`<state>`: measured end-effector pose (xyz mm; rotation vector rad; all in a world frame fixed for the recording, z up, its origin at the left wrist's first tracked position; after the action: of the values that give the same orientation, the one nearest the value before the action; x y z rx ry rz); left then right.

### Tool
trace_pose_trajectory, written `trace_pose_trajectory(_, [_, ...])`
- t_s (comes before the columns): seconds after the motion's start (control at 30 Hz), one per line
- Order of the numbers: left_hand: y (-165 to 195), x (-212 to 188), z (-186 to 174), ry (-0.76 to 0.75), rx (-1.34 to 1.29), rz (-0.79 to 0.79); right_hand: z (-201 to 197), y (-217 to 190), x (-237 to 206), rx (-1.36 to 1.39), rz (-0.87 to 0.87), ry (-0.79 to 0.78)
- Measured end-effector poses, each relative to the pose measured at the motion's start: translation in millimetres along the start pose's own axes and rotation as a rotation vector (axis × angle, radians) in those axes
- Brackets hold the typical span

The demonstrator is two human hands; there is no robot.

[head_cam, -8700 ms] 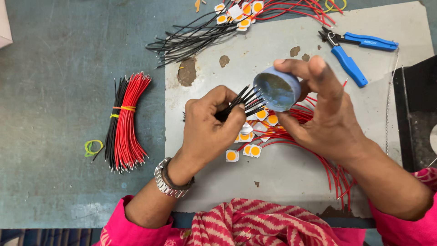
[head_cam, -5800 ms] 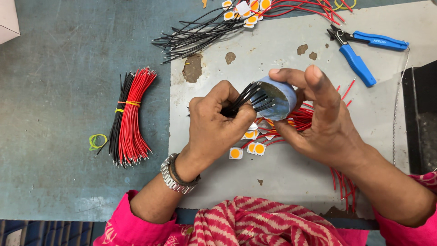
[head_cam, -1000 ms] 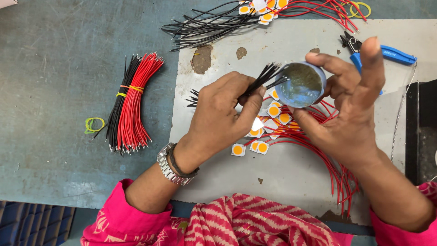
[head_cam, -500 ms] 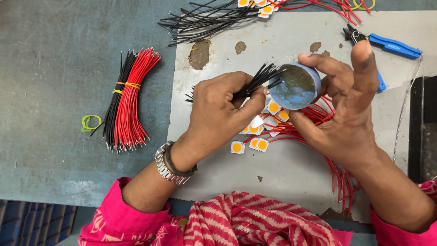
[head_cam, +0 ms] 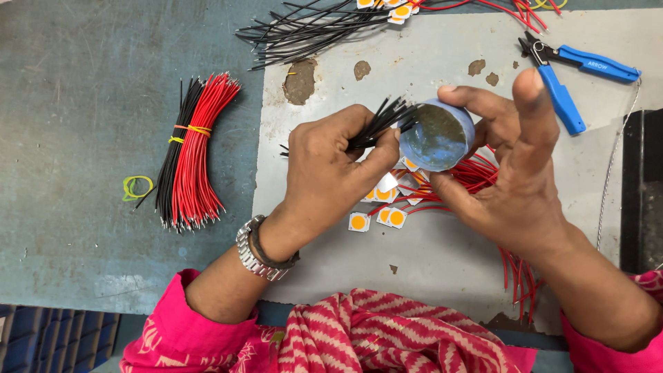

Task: The person solders black wires to small square LED modules using a soldering iron and solder wire. They repeatedly pick up a module, apply solder to the connection points, and place the finished unit aside on the work surface.

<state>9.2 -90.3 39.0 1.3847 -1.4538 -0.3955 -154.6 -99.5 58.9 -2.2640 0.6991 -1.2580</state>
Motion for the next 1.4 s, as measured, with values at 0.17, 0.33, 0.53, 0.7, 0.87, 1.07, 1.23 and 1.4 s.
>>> trace_pose_trajectory(0.17, [8.9,-2.6,-2.1,0.044,0.021,0.108,0.8,-0.1,0.7,0.013,0.010,-0.008])
trace_pose_trajectory(0.33, [15.7,-5.1,-1.9,0.071,0.064,0.180,2.1,-0.5,0.7,0.019,0.006,-0.009])
trace_pose_trajectory(0.53, [19.7,-7.3,0.3,0.051,0.065,0.223,4.6,-1.0,-1.9,0.052,0.027,-0.017])
trace_pose_trajectory(0.7, [22.7,-9.7,0.8,0.056,0.097,0.269,3.9,-1.1,-1.7,0.052,0.022,-0.019])
trace_pose_trajectory(0.87, [25.5,-10.5,-0.9,0.066,0.140,0.314,0.6,2.0,-0.6,0.031,0.036,0.012])
trace_pose_trajectory(1.07, [31.4,-13.9,-1.9,0.059,0.158,0.371,1.4,3.4,-2.9,0.025,0.029,0.009])
trace_pose_trajectory(1.23, [27.6,-10.9,-4.7,0.104,0.124,0.303,-1.5,8.8,-2.1,0.014,0.081,0.017])
trace_pose_trajectory(1.4, [19.5,-5.0,-4.9,0.096,0.084,0.211,-4.8,10.3,3.1,-0.002,0.119,0.035])
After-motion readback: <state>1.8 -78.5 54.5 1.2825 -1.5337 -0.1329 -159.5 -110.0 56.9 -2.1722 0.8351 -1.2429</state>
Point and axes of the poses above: each hand's wrist, its own x-axis towards the middle knuckle, its own z-axis out of the palm, y = z × x, the point moved 10 cm from there along x, towards the middle knuckle, and after that the axes turned 8 degrees about y, right-handed, at the moved point
